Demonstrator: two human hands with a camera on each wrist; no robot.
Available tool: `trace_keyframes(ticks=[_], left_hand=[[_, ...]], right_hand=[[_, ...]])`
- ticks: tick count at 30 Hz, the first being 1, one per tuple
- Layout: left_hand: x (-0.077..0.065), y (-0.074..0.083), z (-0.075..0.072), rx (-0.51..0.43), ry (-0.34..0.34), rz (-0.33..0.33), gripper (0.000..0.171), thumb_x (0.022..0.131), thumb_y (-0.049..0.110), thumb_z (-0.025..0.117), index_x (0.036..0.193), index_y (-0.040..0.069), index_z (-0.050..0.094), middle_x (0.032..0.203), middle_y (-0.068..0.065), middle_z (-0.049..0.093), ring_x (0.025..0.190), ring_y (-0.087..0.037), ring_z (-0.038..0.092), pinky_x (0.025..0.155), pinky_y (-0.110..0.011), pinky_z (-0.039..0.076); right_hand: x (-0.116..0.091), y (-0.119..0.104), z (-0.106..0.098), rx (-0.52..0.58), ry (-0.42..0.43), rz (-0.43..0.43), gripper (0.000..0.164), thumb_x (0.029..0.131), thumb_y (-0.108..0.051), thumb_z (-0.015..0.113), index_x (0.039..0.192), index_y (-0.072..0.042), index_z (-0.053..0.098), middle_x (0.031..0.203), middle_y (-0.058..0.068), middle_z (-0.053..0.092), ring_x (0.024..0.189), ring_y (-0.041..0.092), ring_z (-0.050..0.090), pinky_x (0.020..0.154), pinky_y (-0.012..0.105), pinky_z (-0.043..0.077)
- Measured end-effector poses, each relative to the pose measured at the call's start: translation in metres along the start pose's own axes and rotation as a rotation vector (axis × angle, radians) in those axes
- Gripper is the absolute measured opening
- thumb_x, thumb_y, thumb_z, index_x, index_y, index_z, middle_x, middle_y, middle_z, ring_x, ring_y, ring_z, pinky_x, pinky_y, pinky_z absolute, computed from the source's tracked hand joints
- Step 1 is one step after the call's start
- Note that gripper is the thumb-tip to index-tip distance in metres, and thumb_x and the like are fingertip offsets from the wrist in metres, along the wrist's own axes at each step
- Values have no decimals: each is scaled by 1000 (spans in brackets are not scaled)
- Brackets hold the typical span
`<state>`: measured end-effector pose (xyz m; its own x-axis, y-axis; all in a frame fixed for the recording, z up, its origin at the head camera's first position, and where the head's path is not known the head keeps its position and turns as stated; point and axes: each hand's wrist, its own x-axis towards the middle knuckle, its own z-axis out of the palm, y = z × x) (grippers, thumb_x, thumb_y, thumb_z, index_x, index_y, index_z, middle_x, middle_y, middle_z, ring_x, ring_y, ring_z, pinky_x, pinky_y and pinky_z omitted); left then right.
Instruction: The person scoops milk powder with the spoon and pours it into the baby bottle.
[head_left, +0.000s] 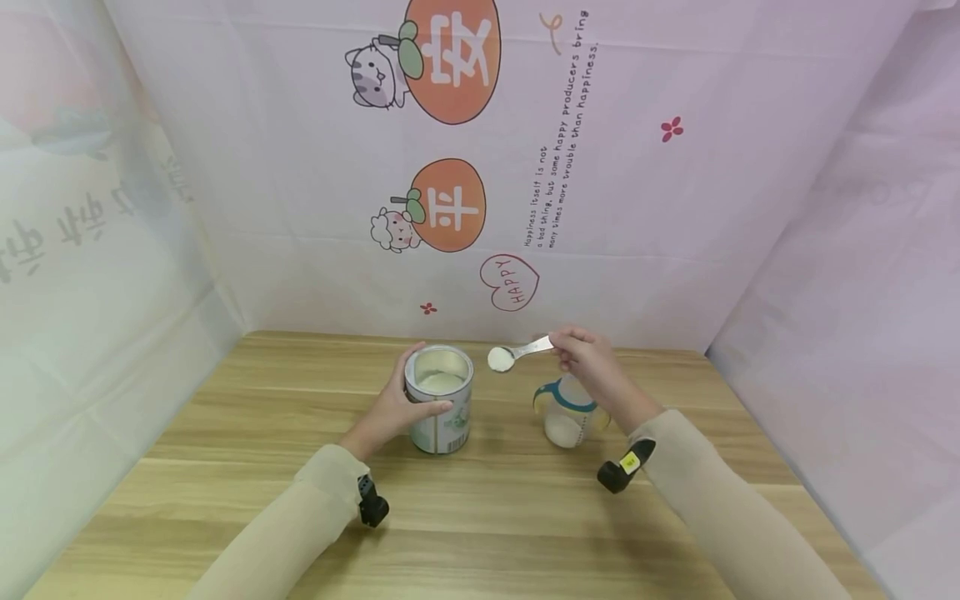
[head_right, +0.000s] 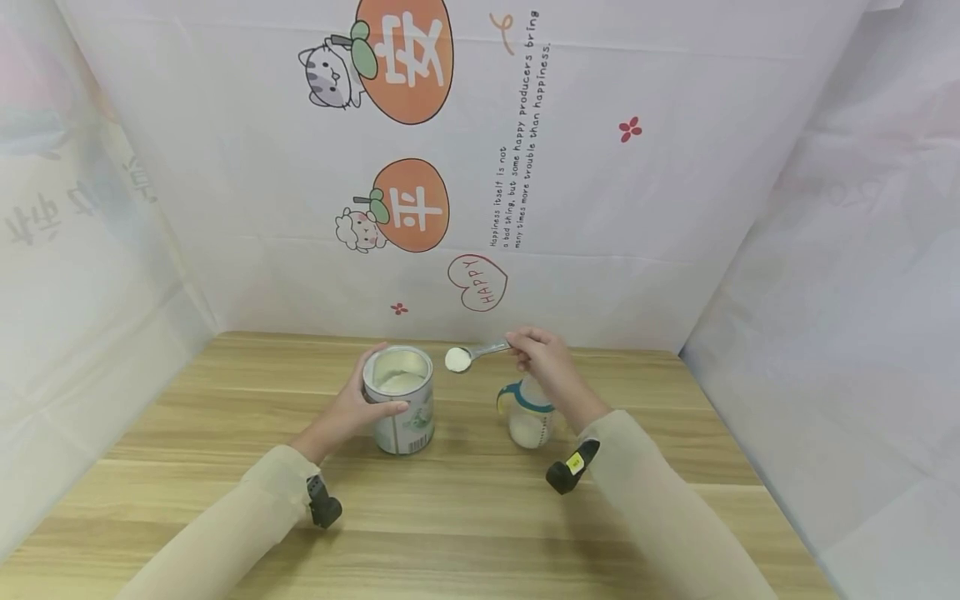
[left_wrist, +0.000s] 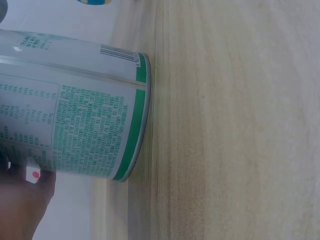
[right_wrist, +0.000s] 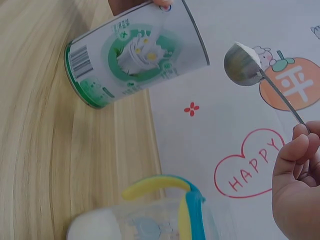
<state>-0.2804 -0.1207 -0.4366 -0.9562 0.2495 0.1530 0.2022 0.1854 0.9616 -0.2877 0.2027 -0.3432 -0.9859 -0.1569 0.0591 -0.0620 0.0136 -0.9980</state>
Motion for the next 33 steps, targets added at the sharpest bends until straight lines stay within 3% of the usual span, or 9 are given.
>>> trace_keyframes(ticks=[14, 25, 33], left_hand=[[0, 2, 0, -16, -2, -5, 111, 74, 33, 91, 157, 40, 17, 148, -11, 40, 136, -39, 40, 107, -67, 29], [-1, 1, -1, -12, -2, -16, 113, 73, 35, 91, 158, 39, 17, 148, -10, 39, 136, -39, 40, 107, -67, 29], [-1, 2, 0, -17, -6, 0, 112, 75, 31, 90, 159, 33, 16, 149, -12, 40, 136, -39, 39, 108, -67, 29]], right_hand=[[-14, 4, -33, 20, 34, 3, 16, 101, -12, 58, 86, -16, 61, 83, -6, 59, 78, 7, 51, 69, 18, 45], [-26, 7, -59, 55, 77, 13, 7, 100, -12, 62, 95, -8, 63, 85, -3, 61, 77, 7, 53, 68, 18, 47], [-33, 9, -75, 39, 87, 0, 10, 101, -12, 61, 91, -11, 64, 84, -6, 61, 77, 6, 52, 70, 18, 48]])
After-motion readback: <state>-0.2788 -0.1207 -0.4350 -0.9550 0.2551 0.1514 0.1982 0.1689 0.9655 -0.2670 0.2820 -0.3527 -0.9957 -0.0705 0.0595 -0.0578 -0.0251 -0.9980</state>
